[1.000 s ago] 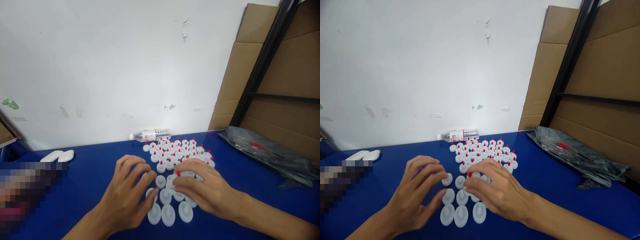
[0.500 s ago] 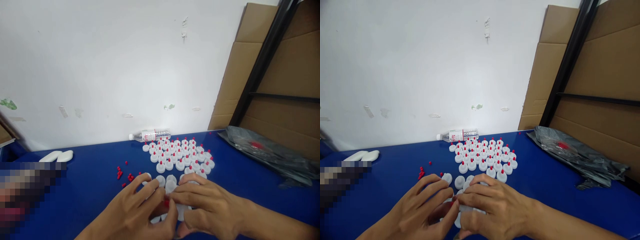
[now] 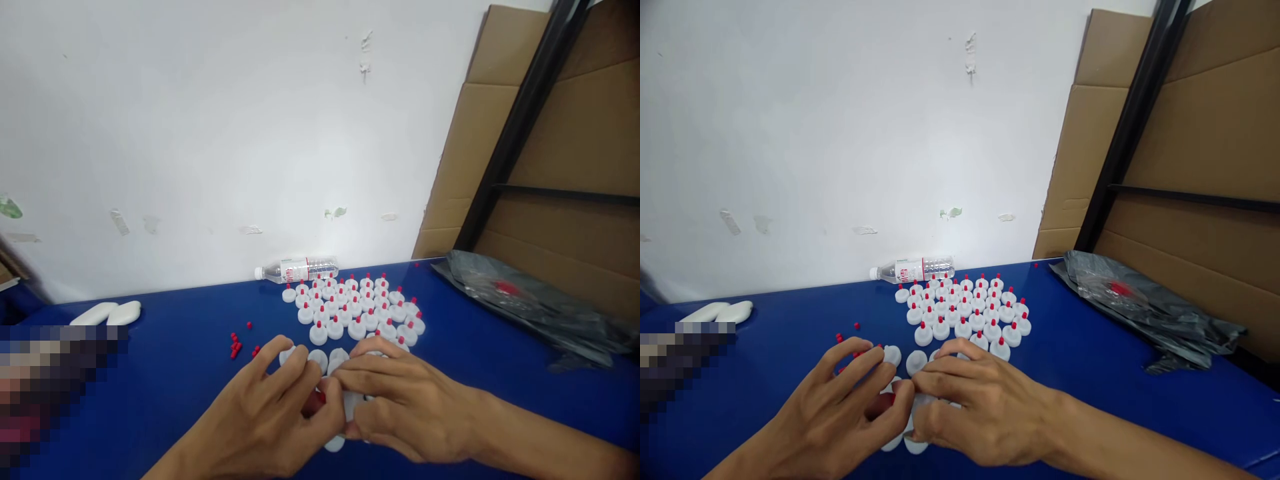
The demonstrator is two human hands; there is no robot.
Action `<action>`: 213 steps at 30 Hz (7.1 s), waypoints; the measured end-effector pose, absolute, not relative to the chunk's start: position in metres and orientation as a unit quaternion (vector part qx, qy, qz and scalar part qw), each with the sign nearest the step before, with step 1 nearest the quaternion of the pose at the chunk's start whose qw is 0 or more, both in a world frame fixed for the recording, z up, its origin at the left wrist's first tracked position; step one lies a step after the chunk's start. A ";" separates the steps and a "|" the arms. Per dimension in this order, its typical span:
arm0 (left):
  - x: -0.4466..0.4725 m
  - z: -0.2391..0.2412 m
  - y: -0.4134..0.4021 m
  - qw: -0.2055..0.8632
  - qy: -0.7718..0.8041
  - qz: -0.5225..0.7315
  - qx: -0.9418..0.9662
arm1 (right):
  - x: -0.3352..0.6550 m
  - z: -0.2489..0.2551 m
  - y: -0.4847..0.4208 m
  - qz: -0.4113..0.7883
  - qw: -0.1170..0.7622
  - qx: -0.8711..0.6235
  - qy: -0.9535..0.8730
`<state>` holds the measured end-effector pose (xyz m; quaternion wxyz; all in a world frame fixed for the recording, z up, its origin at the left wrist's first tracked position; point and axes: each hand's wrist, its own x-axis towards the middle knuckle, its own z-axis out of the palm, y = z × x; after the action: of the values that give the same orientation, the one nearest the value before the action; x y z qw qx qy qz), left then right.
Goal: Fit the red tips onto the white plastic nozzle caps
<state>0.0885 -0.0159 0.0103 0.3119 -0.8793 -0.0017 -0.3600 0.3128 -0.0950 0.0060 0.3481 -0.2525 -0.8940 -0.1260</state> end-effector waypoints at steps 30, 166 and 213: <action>0.056 -0.002 0.054 0.107 -0.244 -0.294 -0.918 | 0.330 0.009 -0.088 -0.200 0.314 -0.254 -0.892; 0.011 0.029 0.092 0.286 -0.185 -0.344 -0.875 | 0.352 0.011 -0.071 -0.168 0.284 -0.404 -0.853; 0.043 -0.017 0.074 0.112 -0.174 -0.167 -0.964 | 0.352 -0.004 -0.069 -0.033 0.122 -0.500 -0.857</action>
<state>0.0428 0.0743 -0.0171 0.1125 -0.9641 -0.1737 -0.1666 0.3523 -0.0688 -0.0037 0.1220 -0.4997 -0.8569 -0.0327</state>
